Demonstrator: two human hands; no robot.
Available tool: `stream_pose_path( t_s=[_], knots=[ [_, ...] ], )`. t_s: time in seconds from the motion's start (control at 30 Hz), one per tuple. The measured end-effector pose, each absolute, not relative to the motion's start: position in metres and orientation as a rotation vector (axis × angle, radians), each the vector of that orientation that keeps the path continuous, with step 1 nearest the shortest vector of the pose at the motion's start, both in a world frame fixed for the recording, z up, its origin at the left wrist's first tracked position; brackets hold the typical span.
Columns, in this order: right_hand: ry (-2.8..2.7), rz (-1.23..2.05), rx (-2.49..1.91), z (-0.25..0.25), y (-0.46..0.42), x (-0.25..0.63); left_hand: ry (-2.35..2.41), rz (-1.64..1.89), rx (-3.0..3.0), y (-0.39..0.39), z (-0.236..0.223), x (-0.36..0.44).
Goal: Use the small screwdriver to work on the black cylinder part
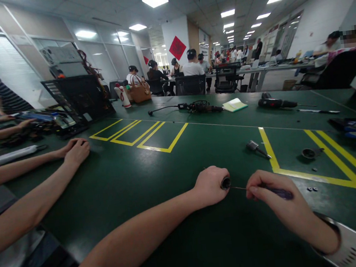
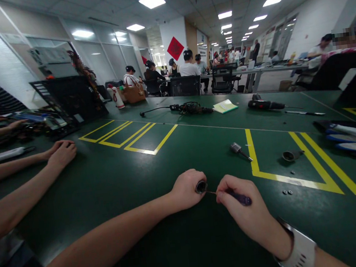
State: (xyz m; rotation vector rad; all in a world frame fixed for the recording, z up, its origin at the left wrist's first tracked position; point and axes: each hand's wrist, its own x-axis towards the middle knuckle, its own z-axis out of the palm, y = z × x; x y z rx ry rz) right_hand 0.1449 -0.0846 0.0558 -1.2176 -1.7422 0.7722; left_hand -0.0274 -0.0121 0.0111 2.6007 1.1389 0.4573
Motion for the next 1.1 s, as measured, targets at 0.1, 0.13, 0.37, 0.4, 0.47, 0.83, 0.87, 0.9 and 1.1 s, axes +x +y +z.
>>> stream_pose_path(
  t_s=[0.1,0.13,0.37,0.4,0.47,0.83,0.87,0.9,1.1],
  knots=[
    [-1.727,0.784,-1.223,0.057,-0.084,0.146,1.156,0.448,2.584,-0.013,0.011,-0.027],
    [-1.724,0.794,-1.23,0.056,-0.084,0.146,1.161,0.449,2.574,-0.013,0.011,-0.027],
    [-1.717,0.857,-1.314,0.052,-0.08,0.146,1.156,0.445,2.559,-0.013,0.013,-0.027],
    [-1.718,0.86,-1.32,0.051,-0.079,0.146,1.162,0.434,2.565,-0.013,0.013,-0.027],
    [-1.721,0.858,-1.324,0.05,-0.078,0.146,1.175,0.418,2.574,-0.013,0.012,-0.027],
    [-1.777,0.869,-1.378,0.042,-0.077,0.147,0.973,0.53,2.642,-0.011,0.006,-0.028],
    [-1.774,0.868,-1.379,0.043,-0.077,0.147,0.959,0.519,2.654,-0.011,0.006,-0.028],
    [-1.766,0.864,-1.376,0.043,-0.077,0.147,0.954,0.506,2.662,-0.011,0.006,-0.028],
    [-1.731,0.845,-1.349,0.047,-0.078,0.148,0.96,0.452,2.666,-0.01,0.006,-0.027]
  ],
)
